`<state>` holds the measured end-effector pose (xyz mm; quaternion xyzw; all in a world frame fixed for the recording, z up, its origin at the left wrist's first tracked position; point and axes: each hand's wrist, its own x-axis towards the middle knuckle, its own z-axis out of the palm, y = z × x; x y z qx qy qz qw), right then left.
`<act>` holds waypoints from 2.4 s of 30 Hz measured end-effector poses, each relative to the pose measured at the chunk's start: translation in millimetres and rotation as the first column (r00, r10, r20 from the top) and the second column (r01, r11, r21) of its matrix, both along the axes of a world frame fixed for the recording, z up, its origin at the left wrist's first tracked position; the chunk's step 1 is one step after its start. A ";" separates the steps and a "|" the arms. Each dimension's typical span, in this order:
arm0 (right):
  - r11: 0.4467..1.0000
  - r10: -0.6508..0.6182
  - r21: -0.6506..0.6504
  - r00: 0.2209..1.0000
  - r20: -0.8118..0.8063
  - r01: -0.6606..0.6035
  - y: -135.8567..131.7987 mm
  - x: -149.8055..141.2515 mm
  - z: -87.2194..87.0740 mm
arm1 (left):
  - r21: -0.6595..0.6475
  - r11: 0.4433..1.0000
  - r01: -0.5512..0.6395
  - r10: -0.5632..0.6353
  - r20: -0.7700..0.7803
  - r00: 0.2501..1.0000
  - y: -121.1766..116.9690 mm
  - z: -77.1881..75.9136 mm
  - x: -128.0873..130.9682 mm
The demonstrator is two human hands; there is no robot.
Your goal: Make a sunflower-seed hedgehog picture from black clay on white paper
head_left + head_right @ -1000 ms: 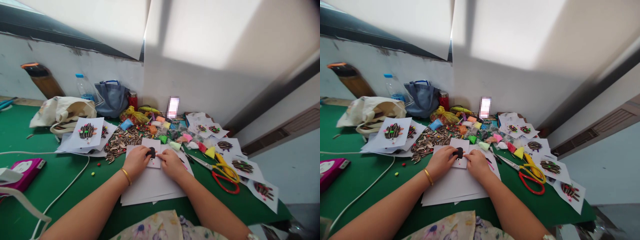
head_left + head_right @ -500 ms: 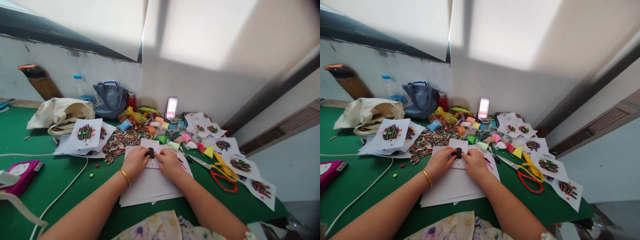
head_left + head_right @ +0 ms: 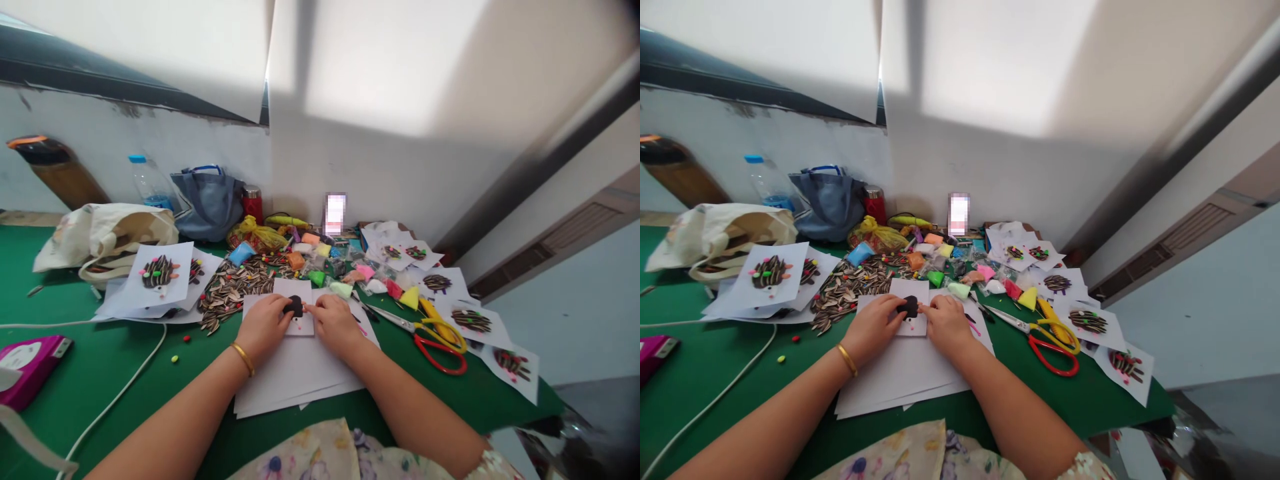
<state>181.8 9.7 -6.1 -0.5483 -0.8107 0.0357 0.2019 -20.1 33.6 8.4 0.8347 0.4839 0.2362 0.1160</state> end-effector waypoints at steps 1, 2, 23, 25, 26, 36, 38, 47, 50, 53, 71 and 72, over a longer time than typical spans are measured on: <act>1.000 -0.009 0.002 1.000 -0.002 0.009 -0.1 0.1 0.5 | -0.001 1.000 0.003 -0.003 -0.001 1.000 0.0 0.3 0.1; 1.000 -0.010 0.000 1.000 0.002 0.010 -0.2 0.2 1.1 | -0.001 1.000 0.006 -0.006 -0.002 1.000 0.0 0.5 0.2; 1.000 -0.013 0.004 0.999 0.048 0.013 10.9 -2.4 -0.9 | 0.008 1.000 0.008 -0.009 0.028 1.000 -0.7 -2.3 1.3; 1.000 -0.011 0.018 0.999 0.036 0.010 10.4 -2.4 -0.5 | 0.005 1.000 0.008 -0.008 0.029 1.000 -0.4 -2.0 1.3; 1.000 -0.011 0.018 0.999 0.033 0.010 10.2 -2.6 -0.3 | 0.003 1.000 0.007 -0.007 0.029 1.000 -0.2 -1.8 1.3; 1.000 0.012 0.015 0.997 -0.070 -0.011 12.5 3.8 -2.7 | 0.015 1.000 -0.016 0.015 0.064 0.998 1.3 -4.6 0.5; 1.000 0.026 -0.002 0.997 -0.079 -0.026 11.8 5.6 -2.5 | 0.010 1.000 -0.030 0.029 0.069 0.997 2.0 -5.4 0.2; 0.994 0.008 -0.110 0.995 -0.098 -0.018 5.8 8.4 4.4 | -0.001 1.000 -0.005 0.005 0.129 0.992 8.3 -1.8 -6.3; 0.995 0.021 -0.098 0.992 -0.128 -0.034 6.2 11.3 3.7 | -0.020 0.994 0.104 -0.103 0.040 0.994 8.4 -1.9 -9.5; 0.995 0.034 -0.093 0.990 -0.139 -0.047 7.7 12.9 1.2 | -0.071 0.991 0.118 -0.121 -0.045 0.992 6.5 -4.7 -10.5; 0.997 0.072 -0.040 0.997 0.016 -0.071 7.3 4.8 5.2 | -0.100 0.990 0.099 -0.111 -0.119 0.987 -2.6 -9.0 -5.8; 0.997 0.072 -0.036 0.997 0.017 -0.071 7.3 4.7 4.7 | -0.106 0.989 0.098 -0.111 -0.121 0.986 -2.6 -8.7 -5.8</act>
